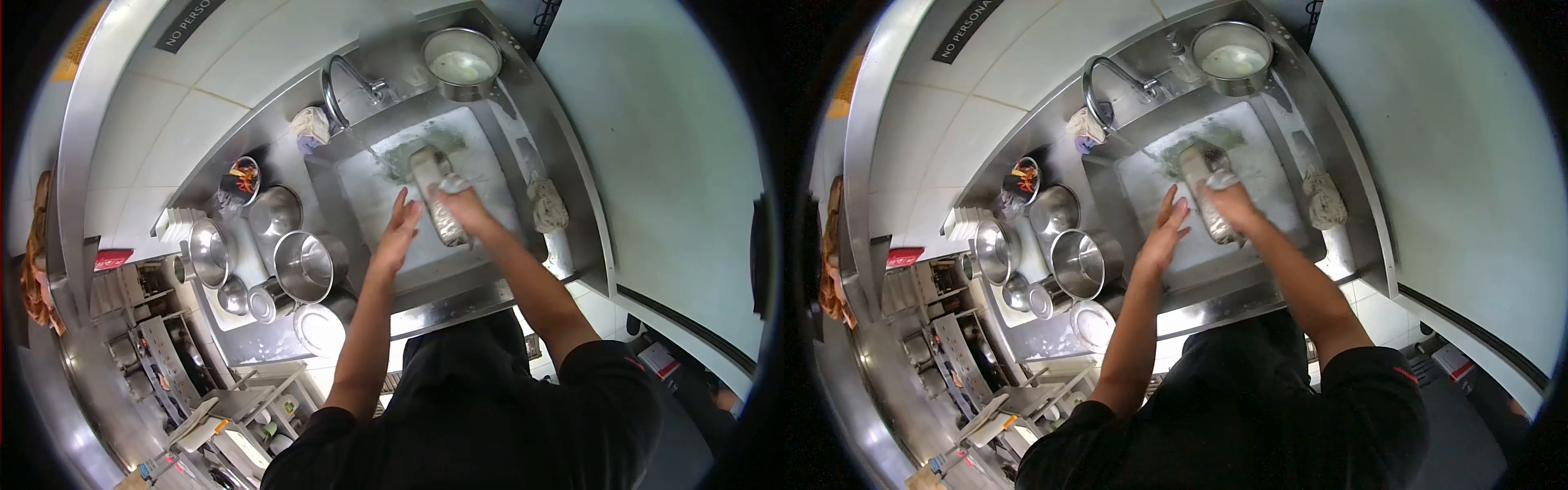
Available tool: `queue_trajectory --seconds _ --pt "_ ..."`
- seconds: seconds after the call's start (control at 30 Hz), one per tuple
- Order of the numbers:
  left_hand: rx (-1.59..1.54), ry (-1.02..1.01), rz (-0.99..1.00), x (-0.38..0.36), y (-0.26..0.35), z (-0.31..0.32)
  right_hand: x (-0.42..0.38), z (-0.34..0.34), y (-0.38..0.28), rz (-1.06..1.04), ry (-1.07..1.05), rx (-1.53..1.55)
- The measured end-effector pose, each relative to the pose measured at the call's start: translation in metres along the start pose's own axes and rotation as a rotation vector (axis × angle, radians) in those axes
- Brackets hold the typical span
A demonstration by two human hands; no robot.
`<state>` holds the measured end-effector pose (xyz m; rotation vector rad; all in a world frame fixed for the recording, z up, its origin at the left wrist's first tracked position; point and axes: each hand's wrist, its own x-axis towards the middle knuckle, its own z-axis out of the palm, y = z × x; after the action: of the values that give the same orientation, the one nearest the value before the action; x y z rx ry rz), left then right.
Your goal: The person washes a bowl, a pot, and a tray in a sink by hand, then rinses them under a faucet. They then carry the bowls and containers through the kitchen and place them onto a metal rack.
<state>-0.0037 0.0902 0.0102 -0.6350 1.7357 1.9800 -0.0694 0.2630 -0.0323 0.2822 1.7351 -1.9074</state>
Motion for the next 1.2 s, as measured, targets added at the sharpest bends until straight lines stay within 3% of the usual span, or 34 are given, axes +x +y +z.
queue_trajectory --seconds 0.1,0.2,0.3,0.43,0.5,0.6,0.7,0.8,0.9,0.97,1.03,1.13,1.2 --pt "-0.156 0.103 0.071 0.040 -0.035 -0.006 -0.016 0.044 0.018 -0.255 -0.108 -0.447" --pt "-0.235 0.174 -0.077 0.051 -0.037 -0.043 -0.053 0.048 -0.011 0.016 -0.498 -0.585" --pt "-0.011 0.250 -0.072 0.043 -0.006 -0.062 -0.069 0.038 0.064 -0.865 -0.354 -0.912" --pt "0.077 0.208 -0.191 0.048 0.027 -0.081 -0.074 -0.001 0.044 -0.501 -0.522 -1.167" --pt "0.098 0.207 -0.143 0.053 0.032 -0.086 -0.069 -0.013 0.034 -0.319 -0.595 -1.274" --pt "0.061 0.216 -0.097 0.044 0.026 -0.084 -0.069 -0.013 0.016 -0.301 -0.637 -1.445" --pt "0.029 0.216 -0.007 0.035 0.009 -0.073 -0.074 0.010 0.049 -0.255 -0.562 -0.908" --pt "0.101 0.240 0.133 0.035 -0.016 -0.071 -0.072 0.024 0.058 -0.212 -0.651 -0.549" --pt "0.010 0.243 0.224 0.018 -0.010 -0.065 -0.052 -0.007 0.100 0.039 -0.484 -0.767" --pt "-0.050 0.240 0.247 0.009 -0.009 -0.063 -0.031 -0.048 0.106 0.041 -0.533 -1.305" --pt "-0.035 0.255 0.256 0.009 -0.015 -0.067 -0.030 -0.067 0.100 -0.229 -0.526 -1.339" --pt "0.036 0.289 0.093 -0.004 -0.010 -0.055 -0.015 -0.074 0.085 -0.509 -0.452 -1.672" --pt "0.052 0.270 0.097 -0.011 -0.014 -0.044 0.004 -0.078 0.078 -0.579 -0.169 -1.608"
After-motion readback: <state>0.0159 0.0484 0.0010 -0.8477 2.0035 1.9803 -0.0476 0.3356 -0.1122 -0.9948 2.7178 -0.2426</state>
